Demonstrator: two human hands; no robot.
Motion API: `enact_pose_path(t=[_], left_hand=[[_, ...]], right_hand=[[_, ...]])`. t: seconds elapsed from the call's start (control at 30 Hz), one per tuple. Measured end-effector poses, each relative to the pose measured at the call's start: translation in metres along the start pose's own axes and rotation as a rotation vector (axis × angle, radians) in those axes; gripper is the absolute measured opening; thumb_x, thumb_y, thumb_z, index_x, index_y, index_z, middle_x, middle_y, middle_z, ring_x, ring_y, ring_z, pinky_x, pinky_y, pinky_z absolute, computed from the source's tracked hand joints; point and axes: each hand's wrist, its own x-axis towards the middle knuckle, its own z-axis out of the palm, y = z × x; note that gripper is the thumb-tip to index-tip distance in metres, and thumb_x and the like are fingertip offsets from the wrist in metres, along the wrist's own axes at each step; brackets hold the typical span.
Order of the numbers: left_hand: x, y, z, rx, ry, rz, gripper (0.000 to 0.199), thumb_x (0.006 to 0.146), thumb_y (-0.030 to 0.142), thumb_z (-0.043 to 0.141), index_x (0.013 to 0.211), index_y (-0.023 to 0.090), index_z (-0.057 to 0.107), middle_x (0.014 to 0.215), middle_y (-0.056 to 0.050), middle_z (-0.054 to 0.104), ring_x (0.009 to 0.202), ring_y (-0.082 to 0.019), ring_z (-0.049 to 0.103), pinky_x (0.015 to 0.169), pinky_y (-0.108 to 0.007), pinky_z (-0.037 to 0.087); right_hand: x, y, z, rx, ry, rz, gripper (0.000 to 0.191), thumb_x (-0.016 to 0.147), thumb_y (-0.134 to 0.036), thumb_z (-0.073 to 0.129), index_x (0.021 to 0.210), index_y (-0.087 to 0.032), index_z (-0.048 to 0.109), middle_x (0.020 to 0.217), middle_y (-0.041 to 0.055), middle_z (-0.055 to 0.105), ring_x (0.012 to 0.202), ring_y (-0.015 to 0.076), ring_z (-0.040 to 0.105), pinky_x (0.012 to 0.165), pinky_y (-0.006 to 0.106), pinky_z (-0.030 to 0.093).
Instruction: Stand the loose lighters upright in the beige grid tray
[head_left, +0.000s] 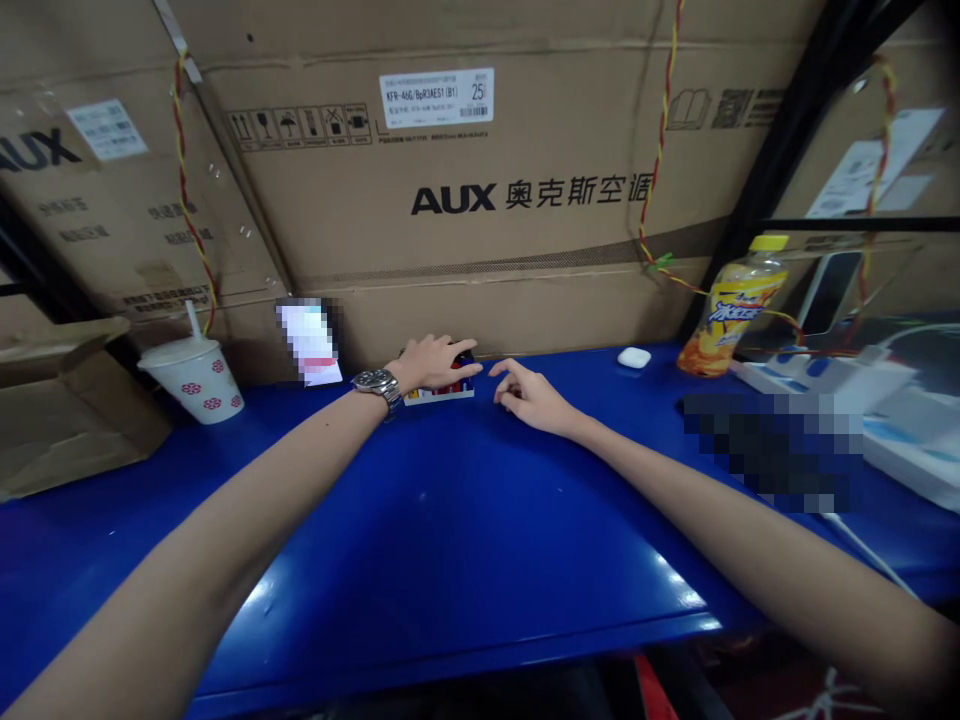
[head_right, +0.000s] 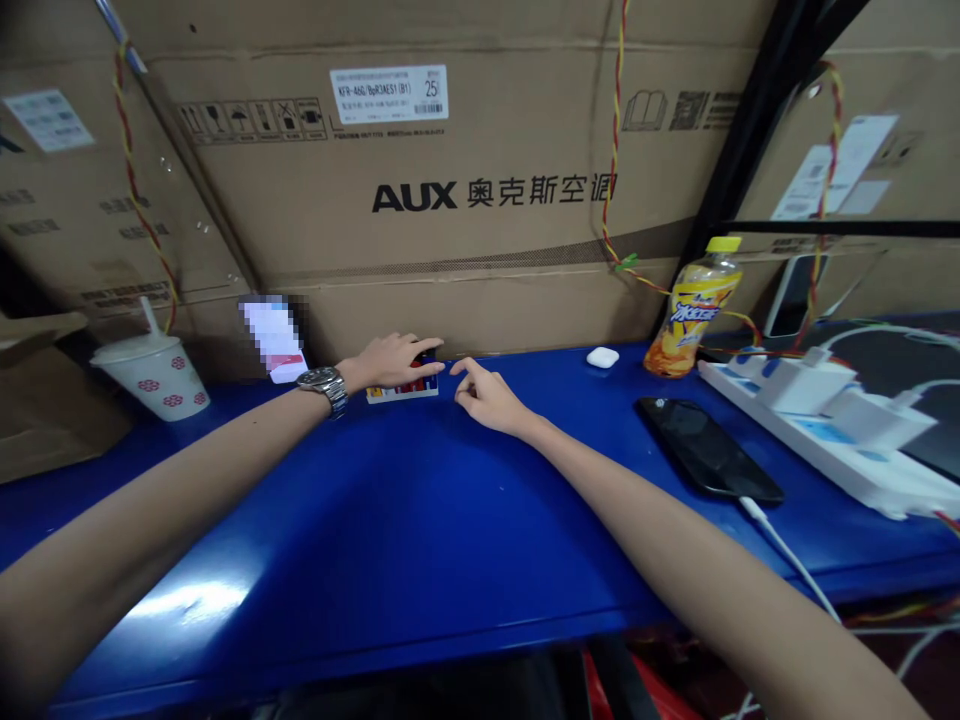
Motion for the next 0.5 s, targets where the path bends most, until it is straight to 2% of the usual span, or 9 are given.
enact_pose_path(t=[0.07, 0.17, 0.3, 0.4, 0.43, 0.5], left_hand=[[0.003, 0.011, 0.003, -0.060, 0.021, -0.114, 0.076, 0.075, 0.073, 0.043, 0.133, 0.024, 0.051, 0.116, -0.022, 0.062, 0.106, -0.041, 0.055, 0.091, -0.056, 0.037], [0.008, 0.030, -0.001, -0.131, -0.023, -0.202, 0.073, 0.067, 0.071, 0.055, 0.112, 0.014, 0.064, 0.098, -0.024, 0.067, 0.098, -0.041, 0.059, 0.086, -0.051, 0.041], [0.011, 0.049, -0.014, -0.174, -0.099, -0.289, 0.063, 0.063, 0.068, 0.059, 0.093, 0.013, 0.069, 0.097, -0.024, 0.069, 0.099, -0.044, 0.059, 0.084, -0.050, 0.042], [0.007, 0.049, -0.014, -0.268, -0.171, -0.336, 0.066, 0.066, 0.068, 0.054, 0.098, 0.012, 0.068, 0.099, -0.026, 0.068, 0.091, -0.043, 0.062, 0.078, -0.049, 0.044], [0.005, 0.045, -0.012, -0.317, -0.168, -0.343, 0.068, 0.068, 0.068, 0.051, 0.102, 0.011, 0.066, 0.099, -0.027, 0.068, 0.087, -0.041, 0.064, 0.074, -0.048, 0.045], [-0.001, 0.035, -0.005, -0.390, -0.090, -0.351, 0.068, 0.071, 0.068, 0.047, 0.104, 0.012, 0.064, 0.095, -0.026, 0.069, 0.080, -0.038, 0.065, 0.069, -0.045, 0.046]], right_hand=[[0.000, 0.000, 0.000, -0.027, 0.011, -0.007, 0.032, 0.073, -0.014, 0.045, 0.104, -0.020, 0.046, 0.072, -0.0008, 0.063, 0.061, 0.0143, 0.058, 0.065, 0.029, 0.044], [0.001, -0.002, -0.001, -0.083, 0.101, 0.038, 0.033, 0.071, -0.012, 0.044, 0.104, -0.020, 0.046, 0.070, -0.0009, 0.063, 0.060, 0.0150, 0.057, 0.064, 0.029, 0.043], [0.000, -0.004, -0.005, -0.151, 0.269, 0.176, 0.028, 0.073, -0.013, 0.043, 0.099, -0.020, 0.048, 0.070, 0.0010, 0.063, 0.062, 0.0168, 0.057, 0.065, 0.030, 0.041], [-0.001, -0.005, -0.005, -0.162, 0.275, 0.214, 0.022, 0.076, -0.017, 0.043, 0.097, -0.020, 0.049, 0.069, 0.0013, 0.063, 0.063, 0.0174, 0.057, 0.065, 0.031, 0.041], [-0.001, -0.005, -0.004, -0.159, 0.261, 0.205, 0.021, 0.077, -0.018, 0.043, 0.097, -0.020, 0.049, 0.069, 0.0014, 0.063, 0.062, 0.0173, 0.057, 0.065, 0.031, 0.041], [-0.002, -0.006, -0.003, -0.152, 0.220, 0.161, 0.020, 0.078, -0.019, 0.043, 0.098, -0.020, 0.048, 0.070, 0.0013, 0.063, 0.061, 0.0168, 0.057, 0.065, 0.031, 0.042]])
